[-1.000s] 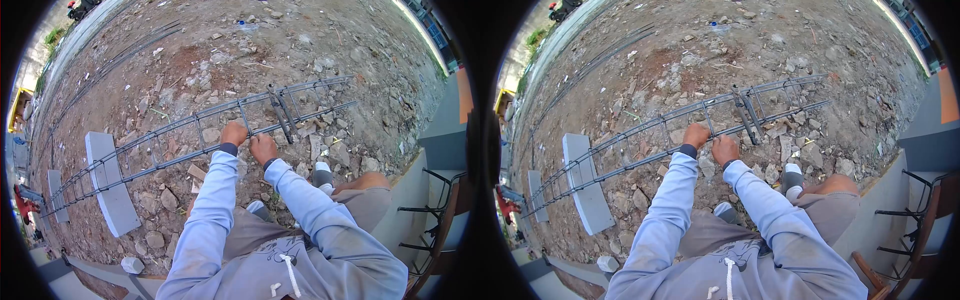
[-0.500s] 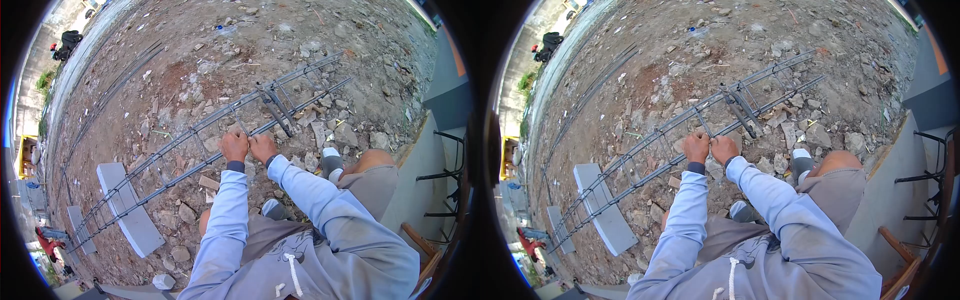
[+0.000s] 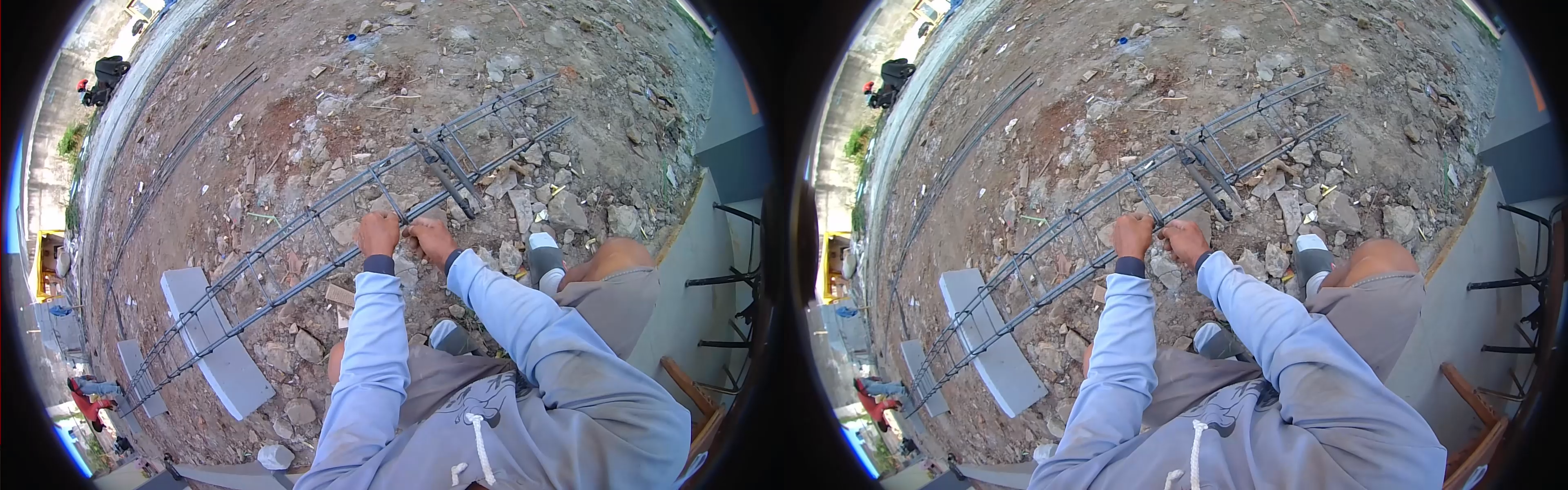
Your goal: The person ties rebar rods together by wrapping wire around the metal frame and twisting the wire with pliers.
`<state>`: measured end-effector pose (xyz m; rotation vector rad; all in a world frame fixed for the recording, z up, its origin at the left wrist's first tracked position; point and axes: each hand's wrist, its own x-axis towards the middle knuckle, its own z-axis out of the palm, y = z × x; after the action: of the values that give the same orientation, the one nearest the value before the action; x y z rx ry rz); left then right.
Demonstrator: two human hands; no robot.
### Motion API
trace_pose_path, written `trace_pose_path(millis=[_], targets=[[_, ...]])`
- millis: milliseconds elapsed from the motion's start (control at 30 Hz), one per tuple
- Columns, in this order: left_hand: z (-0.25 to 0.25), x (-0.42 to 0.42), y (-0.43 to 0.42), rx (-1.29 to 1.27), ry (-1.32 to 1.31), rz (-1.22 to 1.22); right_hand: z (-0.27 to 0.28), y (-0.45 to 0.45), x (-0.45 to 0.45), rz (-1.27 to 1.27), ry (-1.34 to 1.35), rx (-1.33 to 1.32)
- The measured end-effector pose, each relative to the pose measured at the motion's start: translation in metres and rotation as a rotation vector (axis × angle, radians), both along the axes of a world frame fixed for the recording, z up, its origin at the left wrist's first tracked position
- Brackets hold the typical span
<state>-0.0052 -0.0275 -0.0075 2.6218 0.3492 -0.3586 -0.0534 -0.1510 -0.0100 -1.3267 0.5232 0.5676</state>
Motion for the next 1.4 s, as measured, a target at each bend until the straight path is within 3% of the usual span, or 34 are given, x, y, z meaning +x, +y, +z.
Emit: trace_pose_path(millis=[100,200,300,433,533,733,1000,1067,1400], targets=[[-0.007,-0.003,0.000,0.022,-0.141,-0.015,-0.018,-0.010,0.006,0.094,-0.007,0.015],[-0.005,-0.005,0.000,0.023,-0.177,-0.026,-0.061,-0.011,0.013,0.094,-0.173,-0.208],[-0.004,-0.007,0.003,-0.034,-0.179,-0.028,-0.065,-0.004,0.015,-0.015,-0.293,-0.241],[-0.006,-0.009,0.006,-0.043,-0.214,-0.046,-0.047,-0.003,0.012,-0.112,-0.067,0.148],[-0.002,-0.008,0.002,-0.024,-0.215,-0.019,-0.031,-0.001,0.013,-0.207,0.012,0.206],[-0.001,-0.007,-0.007,0.035,-0.262,0.021,-0.029,0.006,0.012,-0.072,-0.257,-0.456],[-0.008,-0.021,-0.004,-0.025,-0.513,-0.001,-0.015,0.010,0.009,-0.136,-0.155,-0.339],[-0.007,-0.023,-0.003,-0.012,-0.524,0.000,-0.036,0.015,0.006,-0.115,-0.137,-0.338],[0.006,-0.031,0.003,-0.113,-0.601,-0.096,-0.009,0.017,0.010,-0.156,-0.095,-0.246]])
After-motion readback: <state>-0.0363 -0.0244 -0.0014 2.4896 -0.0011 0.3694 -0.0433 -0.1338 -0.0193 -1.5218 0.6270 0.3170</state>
